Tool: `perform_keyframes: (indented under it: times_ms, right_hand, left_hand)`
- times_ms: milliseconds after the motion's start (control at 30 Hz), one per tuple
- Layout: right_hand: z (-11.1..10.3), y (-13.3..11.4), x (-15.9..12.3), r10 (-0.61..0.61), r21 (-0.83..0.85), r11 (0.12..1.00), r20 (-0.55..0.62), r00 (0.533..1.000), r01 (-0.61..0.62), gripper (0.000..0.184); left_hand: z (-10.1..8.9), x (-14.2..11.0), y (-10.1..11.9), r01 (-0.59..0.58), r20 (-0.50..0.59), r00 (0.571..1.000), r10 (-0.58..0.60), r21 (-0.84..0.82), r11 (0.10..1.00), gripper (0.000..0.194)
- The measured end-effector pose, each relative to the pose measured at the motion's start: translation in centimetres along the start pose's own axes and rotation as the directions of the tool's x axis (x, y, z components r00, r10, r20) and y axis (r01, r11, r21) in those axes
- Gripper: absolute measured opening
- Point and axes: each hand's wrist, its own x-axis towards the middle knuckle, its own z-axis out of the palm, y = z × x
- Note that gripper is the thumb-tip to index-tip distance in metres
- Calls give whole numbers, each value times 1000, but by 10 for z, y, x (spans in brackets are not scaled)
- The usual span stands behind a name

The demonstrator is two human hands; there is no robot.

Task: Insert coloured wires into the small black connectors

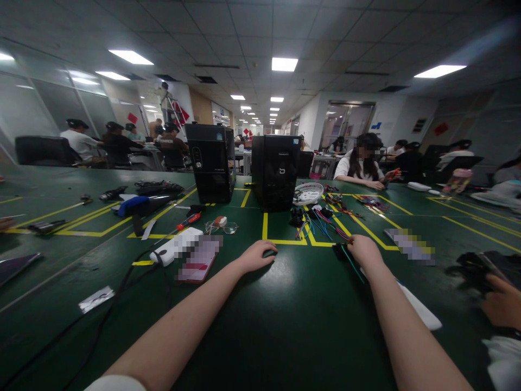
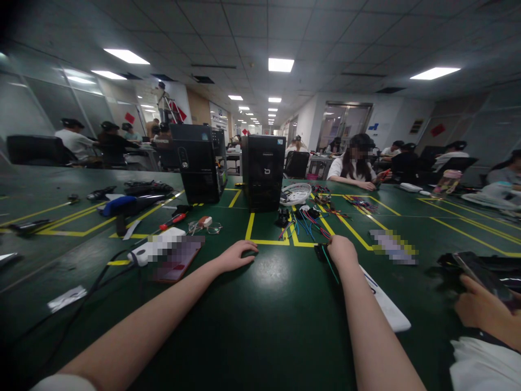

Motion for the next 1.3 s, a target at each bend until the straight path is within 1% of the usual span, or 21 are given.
perform_keyframes:
  times_ms: [133,300,367,467,533,700,800,933,1133,1233,1300]
  right_hand:
    - [0,-3,0,-25,-15,1000,11,1000,26,25]
    - [-1,-3,2,-150,-39,988,49,987,152,27]
    - [-2,-4,2,-164,-53,984,92,982,169,27]
    - [-3,-4,2,-153,-56,985,148,977,163,27]
    - [-3,-3,2,-157,-41,985,152,976,165,27]
    - [-6,5,1,-111,-12,994,52,992,112,30]
    - [-11,6,-2,-74,16,997,42,996,73,28]
    - [-12,2,-4,-89,49,995,64,994,86,24]
    - [-10,-3,-4,-91,45,995,97,991,87,22]
    - [-12,-5,-4,-103,20,995,117,988,101,22]
    - [-13,-8,-4,-103,-20,994,153,983,107,22]
  left_hand:
    - [1,0,0,-4,-5,1000,4,3,1000,25]
    - [2,0,-2,-9,-14,1000,9,1,1000,25]
    - [2,0,-2,-17,-22,1000,17,-2,1000,25]
    - [2,0,-2,-23,-17,1000,22,-4,1000,25]
    - [1,0,-2,-19,-11,1000,19,0,1000,25]
    - [2,-1,-2,-14,-10,1000,14,13,1000,25]
    - [2,0,-2,-20,-6,1000,20,12,1000,26]
    - [1,0,-1,-10,-7,1000,10,5,1000,26]
    - [-1,0,1,8,5,1000,-8,-10,1000,25]
    - [0,0,1,10,0,1000,-10,-6,1000,25]
    - [0,0,1,4,-2,1000,-4,0,1000,25]
